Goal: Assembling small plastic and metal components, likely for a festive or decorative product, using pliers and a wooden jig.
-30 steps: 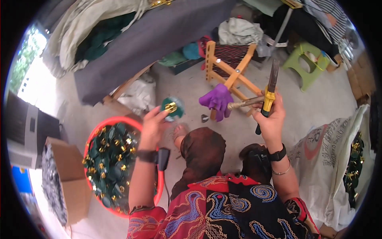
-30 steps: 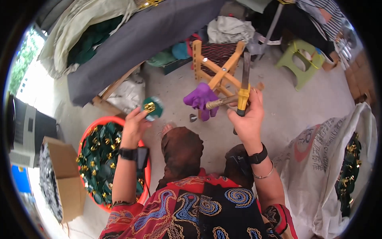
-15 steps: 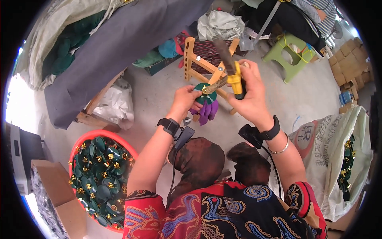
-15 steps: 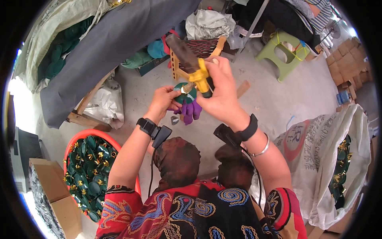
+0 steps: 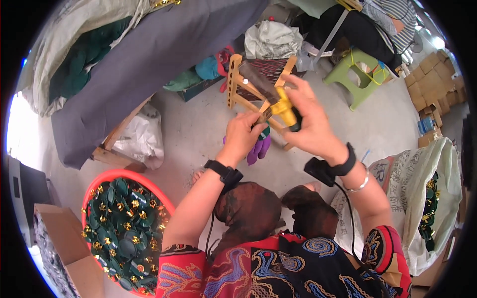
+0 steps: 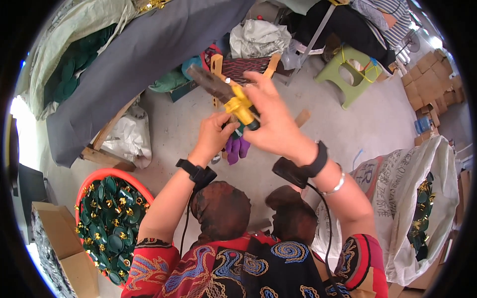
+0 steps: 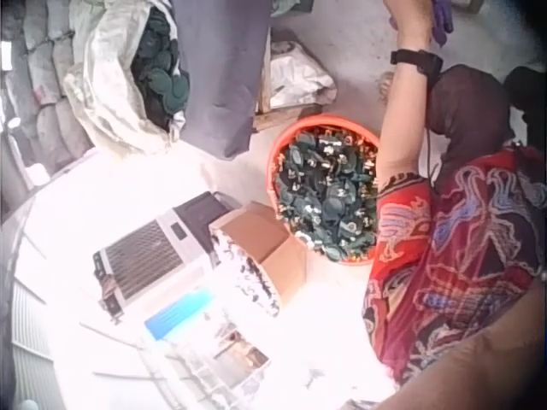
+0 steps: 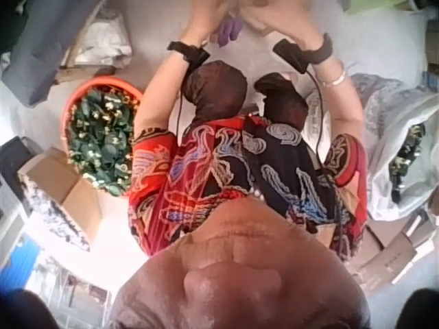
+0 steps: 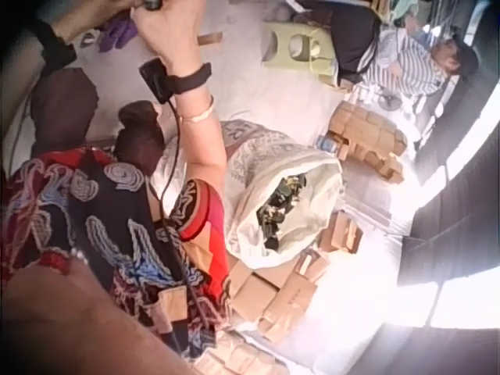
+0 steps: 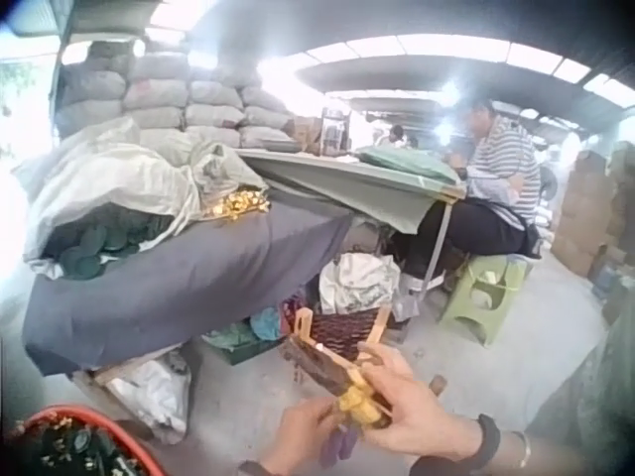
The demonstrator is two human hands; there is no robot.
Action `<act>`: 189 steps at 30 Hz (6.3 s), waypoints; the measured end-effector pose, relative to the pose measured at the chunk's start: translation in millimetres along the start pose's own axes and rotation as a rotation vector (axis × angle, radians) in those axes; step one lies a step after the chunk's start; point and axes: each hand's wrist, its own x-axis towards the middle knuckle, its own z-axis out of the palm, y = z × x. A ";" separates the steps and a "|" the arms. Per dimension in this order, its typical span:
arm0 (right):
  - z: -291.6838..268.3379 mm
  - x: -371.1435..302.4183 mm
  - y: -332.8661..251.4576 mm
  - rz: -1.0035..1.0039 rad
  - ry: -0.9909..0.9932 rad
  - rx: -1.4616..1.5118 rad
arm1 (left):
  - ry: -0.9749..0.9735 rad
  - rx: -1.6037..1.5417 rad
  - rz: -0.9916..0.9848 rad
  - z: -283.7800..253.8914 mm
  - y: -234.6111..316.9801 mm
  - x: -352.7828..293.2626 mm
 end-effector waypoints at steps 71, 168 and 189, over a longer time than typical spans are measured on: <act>13.9 -113.3 -32.6 0.791 0.360 0.742 | 0.373 1.008 -0.935 -261.6 -9.2 -335.1; 19.4 -118.8 -29.9 0.812 0.199 0.872 | 0.430 1.282 -0.818 -275.2 36.1 -399.1; 0.5 -109.7 -33.7 0.844 0.404 0.816 | 0.446 0.673 -0.609 -261.6 26.2 -267.2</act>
